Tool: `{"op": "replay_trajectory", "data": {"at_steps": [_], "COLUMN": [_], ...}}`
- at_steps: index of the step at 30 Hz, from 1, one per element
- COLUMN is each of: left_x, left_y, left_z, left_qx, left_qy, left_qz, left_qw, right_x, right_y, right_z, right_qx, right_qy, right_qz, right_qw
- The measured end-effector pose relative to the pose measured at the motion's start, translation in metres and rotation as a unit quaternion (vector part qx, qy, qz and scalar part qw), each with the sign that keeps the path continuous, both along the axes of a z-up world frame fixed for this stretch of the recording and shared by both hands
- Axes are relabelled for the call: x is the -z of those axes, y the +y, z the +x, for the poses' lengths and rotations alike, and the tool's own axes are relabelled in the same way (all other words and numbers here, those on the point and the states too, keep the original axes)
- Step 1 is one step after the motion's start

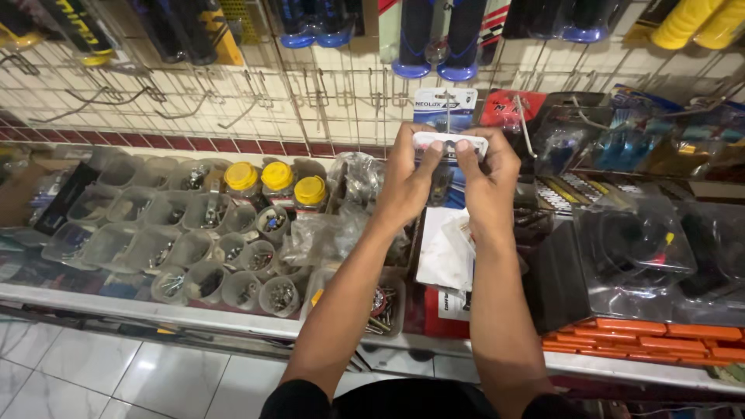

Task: The person moves small packaged motorcycle parts and components between a glass display counter and a shelving unit, picking up and examining different boxes and plastic-wrapped items.

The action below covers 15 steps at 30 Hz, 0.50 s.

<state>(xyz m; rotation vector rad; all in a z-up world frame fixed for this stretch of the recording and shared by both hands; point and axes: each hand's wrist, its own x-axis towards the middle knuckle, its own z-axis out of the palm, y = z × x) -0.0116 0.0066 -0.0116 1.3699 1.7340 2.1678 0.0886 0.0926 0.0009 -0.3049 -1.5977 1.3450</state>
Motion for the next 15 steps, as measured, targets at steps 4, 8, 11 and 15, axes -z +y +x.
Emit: {"op": "replay_trajectory", "data": {"at_steps": [4, 8, 11, 15], "left_x": [0.003, 0.003, 0.005, 0.008], "left_y": [0.022, 0.051, 0.067, 0.079], "left_z": [-0.017, -0.035, -0.043, -0.048], "left_qx": [-0.005, -0.085, -0.107, -0.232], "left_qy": [-0.015, 0.025, -0.058, 0.036], "left_qz": [-0.002, 0.058, 0.05, 0.061], "left_qw": [1.0, 0.994, 0.991, 0.97], "right_x": [0.007, 0.005, 0.005, 0.006], "right_y": [0.017, 0.032, 0.033, 0.039], "right_z": [-0.021, -0.042, -0.05, -0.059], "right_qx": [0.041, 0.151, 0.213, 0.268], "right_qy": [0.028, 0.033, -0.015, -0.018], "right_qz": [0.047, 0.145, 0.172, 0.271], "right_qw": [0.998, 0.977, 0.962, 0.924]}}
